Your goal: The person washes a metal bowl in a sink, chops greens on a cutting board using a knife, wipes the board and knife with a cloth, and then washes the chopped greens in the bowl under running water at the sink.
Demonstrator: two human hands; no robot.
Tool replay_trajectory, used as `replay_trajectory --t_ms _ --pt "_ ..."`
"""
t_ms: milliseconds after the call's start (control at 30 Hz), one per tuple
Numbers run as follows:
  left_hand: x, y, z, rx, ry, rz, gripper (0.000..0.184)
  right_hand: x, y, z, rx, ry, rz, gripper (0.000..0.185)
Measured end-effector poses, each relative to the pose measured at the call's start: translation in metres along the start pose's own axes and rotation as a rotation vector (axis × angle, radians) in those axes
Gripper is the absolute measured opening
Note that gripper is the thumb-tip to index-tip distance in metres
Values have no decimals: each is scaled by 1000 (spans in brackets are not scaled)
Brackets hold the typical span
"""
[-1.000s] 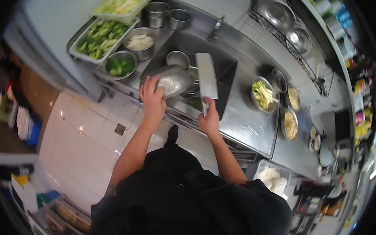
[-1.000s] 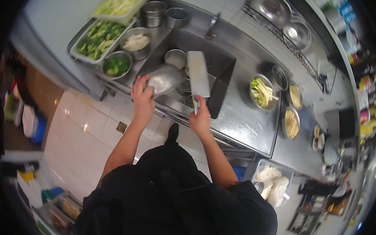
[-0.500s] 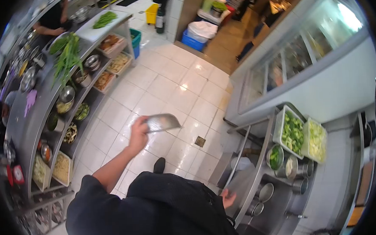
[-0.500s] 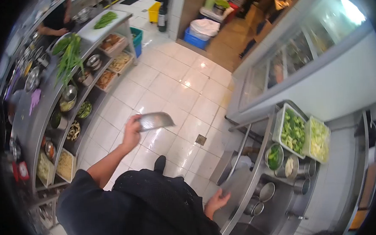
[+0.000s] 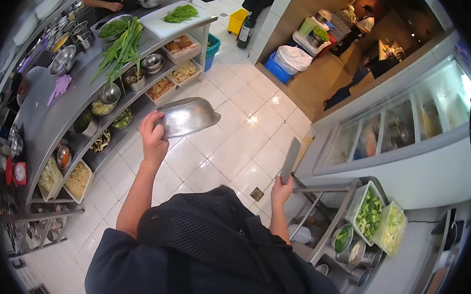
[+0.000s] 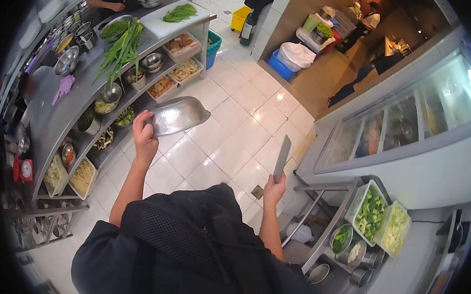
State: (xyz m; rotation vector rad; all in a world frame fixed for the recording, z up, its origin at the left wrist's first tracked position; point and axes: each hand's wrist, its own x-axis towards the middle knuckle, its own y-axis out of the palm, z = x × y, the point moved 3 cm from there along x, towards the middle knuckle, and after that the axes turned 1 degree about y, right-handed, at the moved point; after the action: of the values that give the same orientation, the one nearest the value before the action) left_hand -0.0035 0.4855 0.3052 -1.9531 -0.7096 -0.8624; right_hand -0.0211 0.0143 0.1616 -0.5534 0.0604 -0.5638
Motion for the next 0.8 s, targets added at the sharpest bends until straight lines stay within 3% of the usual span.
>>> replay_trajectory --t_ms 33,100,133,200,267,333,367,433,600,667,800 --pt "6 10 6 7 3 3 22 10 0 1 -236 22 61 51" --pt "17 41 31 -128 -191 -26 25 28 10 -14 -171 12 44 49" --pt "23 59 43 -120 -182 -30 25 36 17 -23 -113 0 22 46" --pt "26 99 81 -264 -555 -201 30 50 21 -23 -72 22 59 41" --pt "29 138 112 -298 -668 -264 19 72 31 -14 -43 56 90 37" --pt "16 178 136 -791 -1475 -502 19 97 44 -6 -144 86 181 29" --pt "24 189 137 -776 -1480 -514 19 112 53 6 -146 84 197 29" --pt "35 210 142 -833 -1824 -636 35 142 89 27 -52 400 380 23" --pt "86 219 211 -826 -1605 -725 40 248 197 51 52 66 542 16" --pt "136 214 230 -826 -1523 -765 39 279 238 114 216 203 788 9" --pt "219 236 309 -902 -1388 -919 34 328 326 196 291 229 1016 5"
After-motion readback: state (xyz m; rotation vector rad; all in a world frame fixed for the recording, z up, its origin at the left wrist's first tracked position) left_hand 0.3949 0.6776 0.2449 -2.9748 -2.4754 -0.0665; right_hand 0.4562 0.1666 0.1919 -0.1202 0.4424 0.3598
